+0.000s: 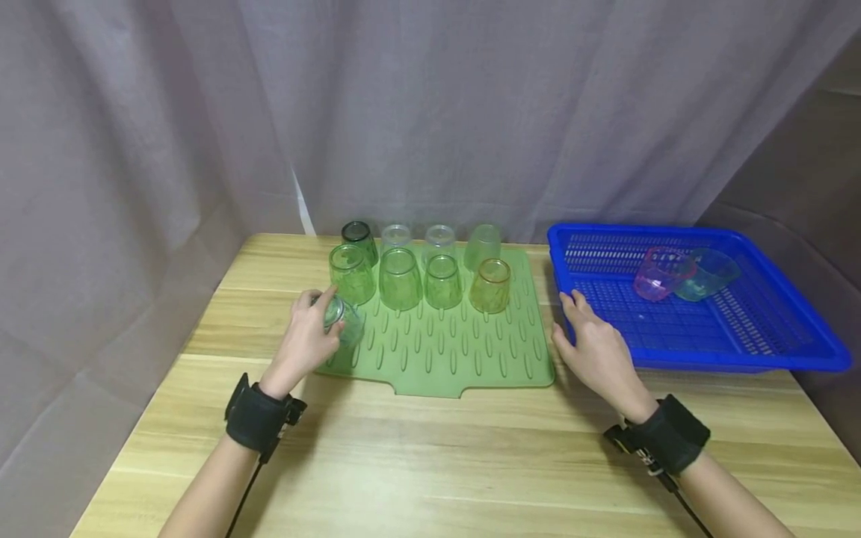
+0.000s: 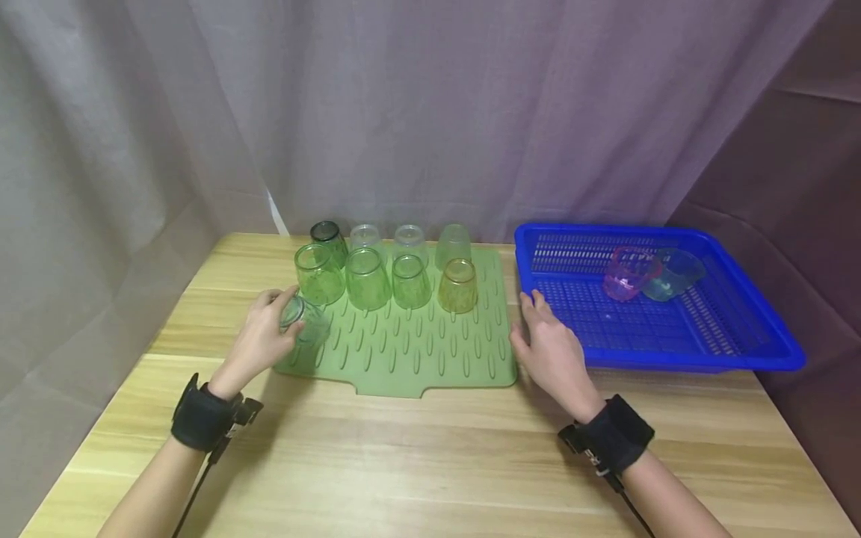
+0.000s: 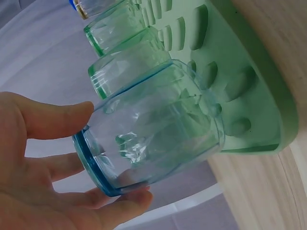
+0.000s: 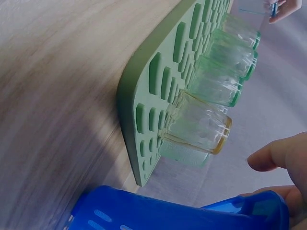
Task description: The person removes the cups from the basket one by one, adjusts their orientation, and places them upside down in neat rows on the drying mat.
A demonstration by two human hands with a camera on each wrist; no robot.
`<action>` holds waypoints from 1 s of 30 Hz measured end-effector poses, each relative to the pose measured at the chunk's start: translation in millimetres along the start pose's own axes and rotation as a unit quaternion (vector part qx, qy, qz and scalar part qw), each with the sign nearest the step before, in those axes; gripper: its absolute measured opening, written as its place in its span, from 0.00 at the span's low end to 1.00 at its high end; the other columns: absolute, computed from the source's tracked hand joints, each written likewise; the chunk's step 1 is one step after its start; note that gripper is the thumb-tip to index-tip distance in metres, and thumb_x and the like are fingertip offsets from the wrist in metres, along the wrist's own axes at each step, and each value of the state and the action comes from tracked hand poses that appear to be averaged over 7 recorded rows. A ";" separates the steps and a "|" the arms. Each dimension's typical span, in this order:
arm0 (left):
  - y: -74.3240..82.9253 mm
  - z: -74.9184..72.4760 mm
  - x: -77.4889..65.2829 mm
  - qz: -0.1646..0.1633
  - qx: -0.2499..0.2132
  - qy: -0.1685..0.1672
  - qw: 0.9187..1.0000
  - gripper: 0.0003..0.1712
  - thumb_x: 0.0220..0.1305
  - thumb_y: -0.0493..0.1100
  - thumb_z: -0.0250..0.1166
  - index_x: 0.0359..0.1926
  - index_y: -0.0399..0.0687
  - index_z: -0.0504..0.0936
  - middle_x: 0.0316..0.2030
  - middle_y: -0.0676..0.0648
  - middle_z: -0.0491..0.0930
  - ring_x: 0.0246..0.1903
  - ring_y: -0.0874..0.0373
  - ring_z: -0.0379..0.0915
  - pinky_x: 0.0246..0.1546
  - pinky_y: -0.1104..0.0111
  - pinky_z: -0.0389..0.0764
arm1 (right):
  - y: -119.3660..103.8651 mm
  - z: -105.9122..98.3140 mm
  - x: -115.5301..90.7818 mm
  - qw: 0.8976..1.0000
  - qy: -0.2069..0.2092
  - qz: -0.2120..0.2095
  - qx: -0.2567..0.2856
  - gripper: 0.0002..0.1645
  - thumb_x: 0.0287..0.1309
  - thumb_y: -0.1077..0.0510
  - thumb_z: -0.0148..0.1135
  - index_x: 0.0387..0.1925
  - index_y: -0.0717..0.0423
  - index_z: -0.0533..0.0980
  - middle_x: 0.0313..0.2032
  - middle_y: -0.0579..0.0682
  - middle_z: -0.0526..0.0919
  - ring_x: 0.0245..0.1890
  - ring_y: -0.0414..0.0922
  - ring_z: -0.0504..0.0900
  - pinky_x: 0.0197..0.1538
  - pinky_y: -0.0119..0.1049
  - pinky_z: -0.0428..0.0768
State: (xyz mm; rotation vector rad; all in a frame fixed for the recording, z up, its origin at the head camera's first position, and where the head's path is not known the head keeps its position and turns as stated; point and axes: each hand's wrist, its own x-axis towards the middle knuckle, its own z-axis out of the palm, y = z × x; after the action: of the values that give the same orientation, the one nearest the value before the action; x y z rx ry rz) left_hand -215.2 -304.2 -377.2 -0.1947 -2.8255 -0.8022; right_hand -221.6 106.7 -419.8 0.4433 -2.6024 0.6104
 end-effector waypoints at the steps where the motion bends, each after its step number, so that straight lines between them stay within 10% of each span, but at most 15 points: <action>1: 0.2 0.1 1.0 -0.002 0.002 -0.003 1.000 0.39 0.58 0.33 0.64 0.70 0.32 0.61 0.62 0.24 0.62 0.61 0.29 0.59 0.61 0.40 0.69 | 0.0 -0.2 0.1 1.000 0.000 -0.001 0.000 0.30 0.60 0.62 0.58 0.62 0.72 0.68 0.61 0.77 0.67 0.06 0.38 0.58 0.13 0.33 0.59; 22: -1.4 5.8 7.9 -0.024 0.030 -0.046 0.998 0.39 0.59 0.36 0.64 0.70 0.33 0.60 0.64 0.23 0.60 0.62 0.28 0.58 0.61 0.39 0.68 | 2.5 1.6 -0.6 1.000 0.012 -0.014 0.006 0.30 0.60 0.63 0.59 0.61 0.73 0.68 0.60 0.77 0.68 0.20 0.61 0.81 0.22 0.51 0.77; 30: -5.4 4.3 9.9 -0.020 0.042 -0.051 0.998 0.46 0.59 0.38 0.66 0.72 0.29 0.52 0.63 0.20 0.60 0.63 0.27 0.58 0.62 0.38 0.66 | 2.1 0.6 -0.3 1.000 0.004 -0.007 0.004 0.30 0.60 0.62 0.59 0.62 0.73 0.68 0.62 0.77 0.67 0.07 0.40 0.63 0.15 0.37 0.65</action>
State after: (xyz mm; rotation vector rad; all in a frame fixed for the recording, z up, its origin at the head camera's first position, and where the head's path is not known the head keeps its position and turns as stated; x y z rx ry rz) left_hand -226.4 -305.8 -381.3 -0.1706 -2.9602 -0.6997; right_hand -222.3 108.2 -421.1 0.4611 -2.5877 0.6165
